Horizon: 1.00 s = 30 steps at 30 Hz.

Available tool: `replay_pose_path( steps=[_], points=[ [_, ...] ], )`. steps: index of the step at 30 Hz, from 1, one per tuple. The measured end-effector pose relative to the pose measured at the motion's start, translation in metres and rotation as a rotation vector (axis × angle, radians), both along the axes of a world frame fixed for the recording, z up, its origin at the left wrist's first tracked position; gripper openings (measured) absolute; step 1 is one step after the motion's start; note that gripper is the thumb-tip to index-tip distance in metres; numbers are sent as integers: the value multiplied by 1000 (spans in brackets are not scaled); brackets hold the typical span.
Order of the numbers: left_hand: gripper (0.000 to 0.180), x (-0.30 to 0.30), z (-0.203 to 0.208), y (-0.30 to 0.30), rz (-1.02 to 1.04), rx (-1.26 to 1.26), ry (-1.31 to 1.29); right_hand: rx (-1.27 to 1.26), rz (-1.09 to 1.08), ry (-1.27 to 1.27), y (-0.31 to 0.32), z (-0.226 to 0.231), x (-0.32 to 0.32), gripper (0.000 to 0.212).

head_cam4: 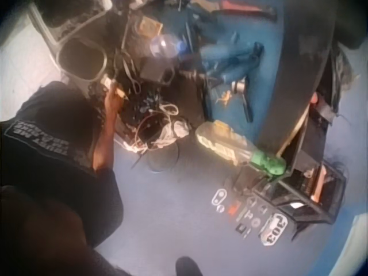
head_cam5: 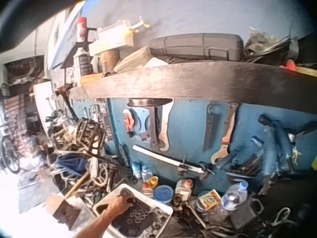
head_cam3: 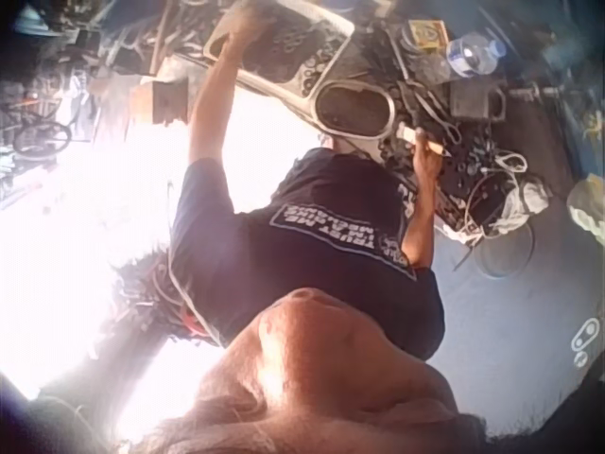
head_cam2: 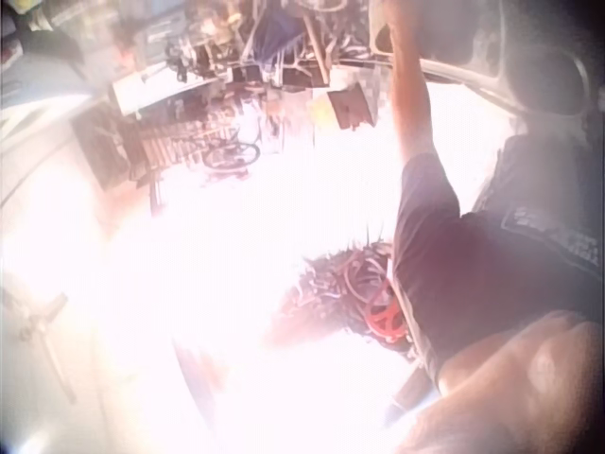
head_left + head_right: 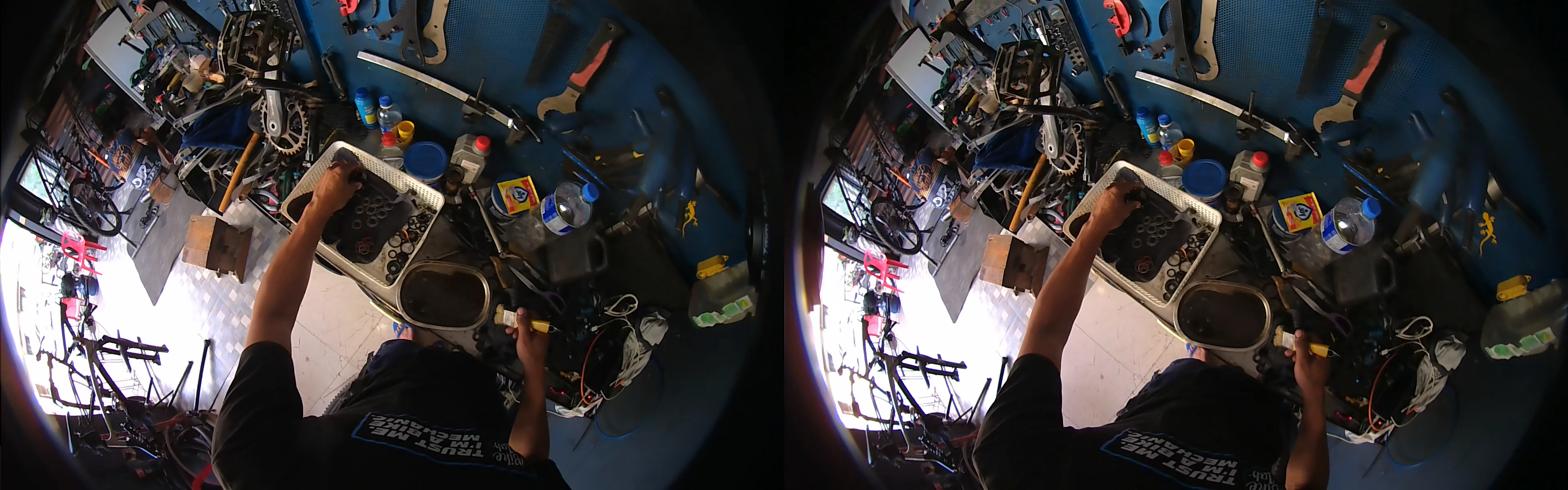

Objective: The person repeatedly picks small metal bicycle parts from a white basket, scrubs them with a yellow brush in a metal pan, and places them back into the basket. The person also briefly handles a black bicycle component and a small cardboard box.

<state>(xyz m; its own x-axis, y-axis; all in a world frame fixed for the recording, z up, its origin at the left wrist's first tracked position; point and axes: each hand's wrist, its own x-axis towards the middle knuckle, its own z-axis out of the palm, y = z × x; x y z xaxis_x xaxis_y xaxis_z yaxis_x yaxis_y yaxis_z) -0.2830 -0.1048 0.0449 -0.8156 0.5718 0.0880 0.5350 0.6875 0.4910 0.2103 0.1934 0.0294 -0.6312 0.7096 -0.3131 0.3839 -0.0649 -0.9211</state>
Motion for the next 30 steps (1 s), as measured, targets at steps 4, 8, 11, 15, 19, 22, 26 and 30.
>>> replay_pose_path(
  steps=[4,8,11,15,19,22,26,30],
  points=[
    [50,2,-4,33,0,-141,15,55,1,7,1,-1,3,37],
    [54,0,-9,42,-10,-201,14,130,6,-20,2,8,6,37],
    [64,5,1,50,26,-205,-74,129,-19,-36,2,11,10,38],
    [79,9,-2,40,62,-188,-42,75,11,-27,1,14,3,39],
    [70,21,11,35,62,97,24,33,26,-26,-2,17,-7,41],
    [42,48,37,45,-79,290,156,43,60,27,-5,8,-13,35],
    [32,93,86,51,-128,313,15,138,241,88,-16,24,-34,25],
    [29,104,87,55,-139,263,1,349,363,92,-33,56,-54,21]
  ],
)
